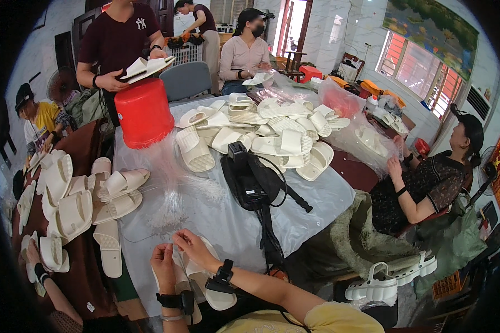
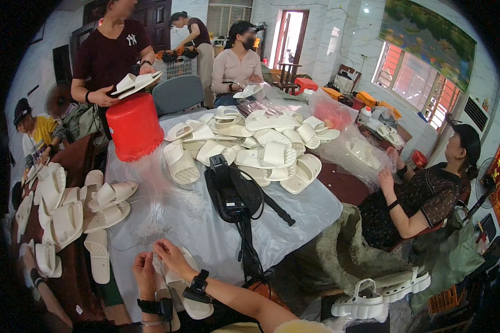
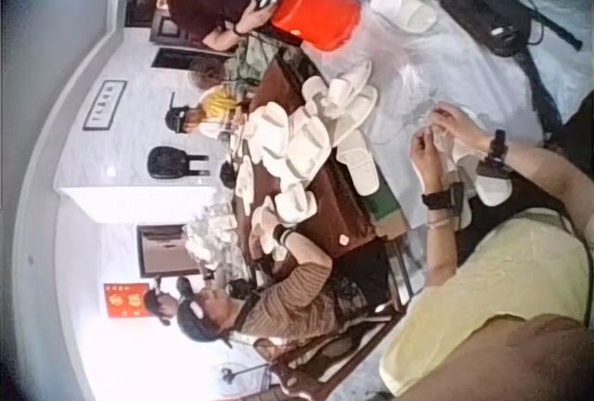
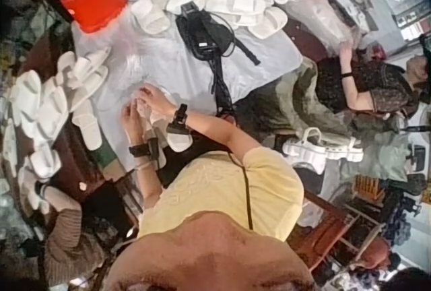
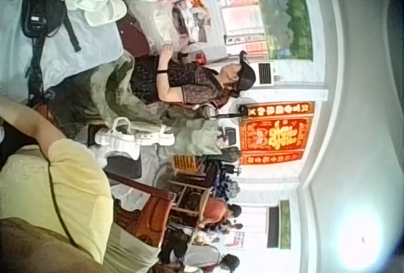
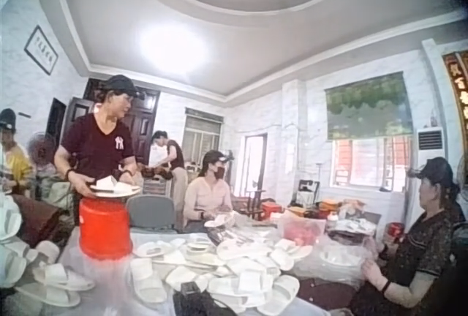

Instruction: Trimming and assembling white sandals at a factory workstation.

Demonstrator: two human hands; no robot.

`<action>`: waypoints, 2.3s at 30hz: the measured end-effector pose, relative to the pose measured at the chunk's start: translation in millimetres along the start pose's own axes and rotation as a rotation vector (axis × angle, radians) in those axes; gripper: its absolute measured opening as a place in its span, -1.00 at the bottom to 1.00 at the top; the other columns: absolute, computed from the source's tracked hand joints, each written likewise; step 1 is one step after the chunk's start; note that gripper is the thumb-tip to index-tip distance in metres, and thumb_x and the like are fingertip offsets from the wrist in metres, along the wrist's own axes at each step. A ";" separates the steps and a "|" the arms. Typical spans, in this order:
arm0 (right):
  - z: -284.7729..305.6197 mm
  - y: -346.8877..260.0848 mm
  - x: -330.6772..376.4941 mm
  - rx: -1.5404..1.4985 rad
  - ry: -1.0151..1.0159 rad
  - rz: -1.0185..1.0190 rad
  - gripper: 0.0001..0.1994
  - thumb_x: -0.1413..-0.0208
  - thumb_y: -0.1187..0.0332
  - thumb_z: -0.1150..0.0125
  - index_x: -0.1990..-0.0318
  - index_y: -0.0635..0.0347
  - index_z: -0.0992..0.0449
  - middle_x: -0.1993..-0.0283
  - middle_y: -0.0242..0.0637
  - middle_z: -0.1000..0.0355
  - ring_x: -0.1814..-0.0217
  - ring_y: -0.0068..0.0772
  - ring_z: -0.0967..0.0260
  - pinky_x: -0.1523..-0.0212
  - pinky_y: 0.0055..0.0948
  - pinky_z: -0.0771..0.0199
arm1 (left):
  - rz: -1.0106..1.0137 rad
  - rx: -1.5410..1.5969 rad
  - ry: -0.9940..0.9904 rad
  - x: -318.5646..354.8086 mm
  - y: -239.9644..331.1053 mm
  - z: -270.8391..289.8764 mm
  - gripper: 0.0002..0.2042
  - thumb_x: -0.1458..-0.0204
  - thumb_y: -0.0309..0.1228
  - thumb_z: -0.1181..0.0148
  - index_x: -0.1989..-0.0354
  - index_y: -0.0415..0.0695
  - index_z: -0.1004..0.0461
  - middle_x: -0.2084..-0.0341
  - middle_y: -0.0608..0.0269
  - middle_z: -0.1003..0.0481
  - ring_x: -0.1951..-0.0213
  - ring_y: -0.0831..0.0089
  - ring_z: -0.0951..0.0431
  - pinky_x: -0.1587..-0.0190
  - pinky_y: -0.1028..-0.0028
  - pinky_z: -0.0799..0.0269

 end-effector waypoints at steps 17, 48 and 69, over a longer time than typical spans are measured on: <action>-1.6 7.1 -1.9 -0.080 -0.063 -0.031 -0.82 -0.13 0.29 0.02 0.25 0.22 -0.30 0.42 -0.50 -0.19 0.44 -0.68 -0.10 0.40 -0.68 -0.17 | -0.013 -0.009 -0.002 -3.5 -11.3 6.5 -0.92 -0.03 -0.41 -0.05 0.42 -0.14 -0.38 0.53 0.47 -0.34 0.52 0.72 -0.19 0.50 0.68 -0.06; -0.4 11.0 -5.1 0.015 -0.104 -0.012 -0.83 -0.15 0.30 0.04 0.25 0.22 -0.30 0.44 -0.50 -0.17 0.45 -0.69 -0.07 0.41 -0.68 -0.15 | -0.010 0.023 0.037 -4.1 -11.1 4.4 -0.87 -0.04 -0.38 -0.06 0.42 -0.18 -0.37 0.53 0.44 -0.34 0.51 0.70 -0.19 0.48 0.67 -0.07; 14.3 15.8 -4.1 0.021 0.028 -0.117 -0.73 -0.12 0.20 0.02 0.19 0.23 -0.35 0.40 -0.41 -0.31 0.40 -0.61 -0.23 0.34 -0.59 -0.27 | -0.063 -0.318 0.008 -1.4 2.2 -1.9 -0.88 0.01 -0.43 -0.07 0.38 -0.23 -0.43 0.53 0.38 -0.42 0.45 0.61 -0.34 0.34 0.62 -0.27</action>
Point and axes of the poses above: each hand's wrist, its own x-axis away from the middle knuckle, its own z-axis out of the back of the hand, y = z × x, the point moved 3 cm from there along -x, towards the middle knuckle
